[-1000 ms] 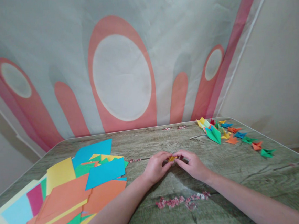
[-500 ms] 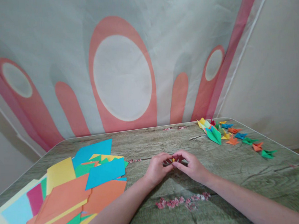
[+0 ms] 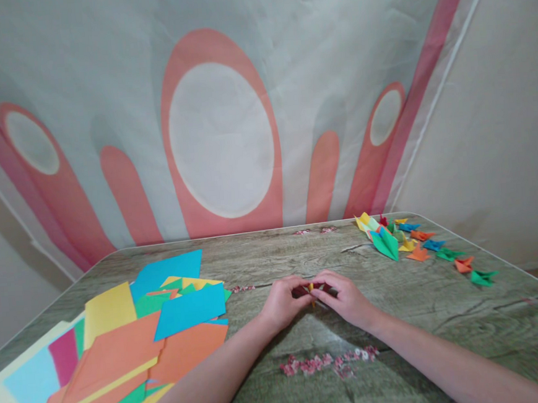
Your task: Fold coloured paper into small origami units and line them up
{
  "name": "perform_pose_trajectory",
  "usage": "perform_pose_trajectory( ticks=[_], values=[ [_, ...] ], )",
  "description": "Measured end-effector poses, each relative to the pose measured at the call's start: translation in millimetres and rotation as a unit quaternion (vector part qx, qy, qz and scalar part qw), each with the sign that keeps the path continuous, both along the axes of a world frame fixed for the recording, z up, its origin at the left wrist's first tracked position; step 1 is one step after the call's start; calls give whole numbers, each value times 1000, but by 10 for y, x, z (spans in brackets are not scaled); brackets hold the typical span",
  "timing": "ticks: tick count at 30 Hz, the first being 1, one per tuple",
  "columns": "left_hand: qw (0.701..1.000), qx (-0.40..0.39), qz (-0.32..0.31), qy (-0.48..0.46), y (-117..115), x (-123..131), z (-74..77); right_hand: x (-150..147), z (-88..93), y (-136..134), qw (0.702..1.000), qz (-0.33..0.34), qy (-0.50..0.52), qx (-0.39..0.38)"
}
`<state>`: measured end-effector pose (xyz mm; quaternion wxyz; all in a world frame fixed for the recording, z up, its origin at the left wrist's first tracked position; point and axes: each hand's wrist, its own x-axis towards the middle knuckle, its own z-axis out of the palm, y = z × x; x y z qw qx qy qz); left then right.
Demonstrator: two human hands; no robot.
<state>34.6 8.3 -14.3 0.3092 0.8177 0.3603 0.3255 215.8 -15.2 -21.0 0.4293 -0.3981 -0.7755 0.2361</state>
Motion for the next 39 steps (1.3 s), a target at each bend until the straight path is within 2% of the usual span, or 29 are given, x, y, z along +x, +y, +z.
perform_pose_trajectory(
  ticks=[13, 20, 29, 34, 39],
  values=[
    [1000, -16, -8, 23, 13, -1, 11, 5, -26, 27, 1000, -2, -15, 5],
    [999, 14, -16, 46, 5, -1, 34, 31, -51, 51, 999, 4, -31, 37],
    [995, 54, -12, 77, 3, -11, 60, 64, -97, 61, 986, -9, -121, 111],
    [991, 76, -21, 107, 8, -30, 53, 49, -98, 61, 987, -23, -122, 105],
    [987, 100, -24, 126, 29, -71, 35, 59, -107, 58, 980, -39, -172, 96]
  ],
)
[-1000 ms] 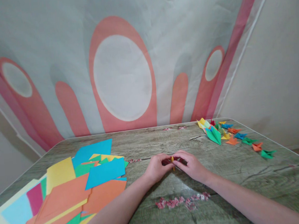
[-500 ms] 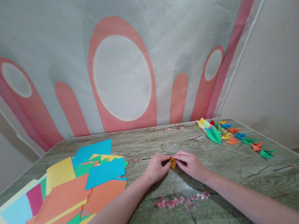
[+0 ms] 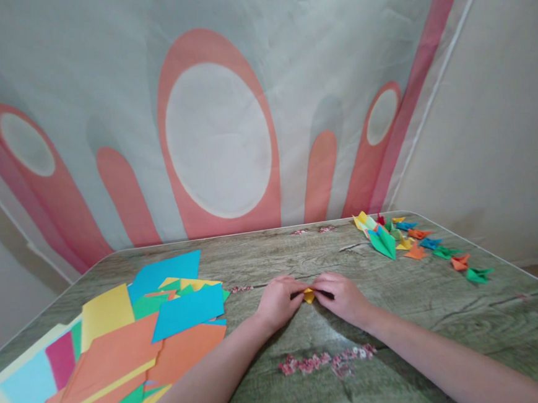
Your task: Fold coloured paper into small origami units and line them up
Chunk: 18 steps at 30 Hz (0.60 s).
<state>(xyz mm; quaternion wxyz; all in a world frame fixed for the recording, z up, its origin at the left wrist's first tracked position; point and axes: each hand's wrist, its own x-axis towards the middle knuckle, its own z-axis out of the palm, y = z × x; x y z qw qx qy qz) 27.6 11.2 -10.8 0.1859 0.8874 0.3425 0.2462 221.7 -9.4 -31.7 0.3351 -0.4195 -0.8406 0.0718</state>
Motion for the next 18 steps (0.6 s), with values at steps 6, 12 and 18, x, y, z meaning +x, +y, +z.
perform_pose_trajectory(
  ticks=[6, 12, 18],
  values=[
    [997, 46, -29, 46, -4, -24, 45, 51, 28, -2, 996, 46, -66, 36],
    [993, 70, -59, 78, -11, -38, 83, 71, 112, -15, 987, 65, -138, 57],
    [989, 82, -79, 99, -27, -34, 129, 48, 79, -7, 980, 53, -170, 93]
  ],
)
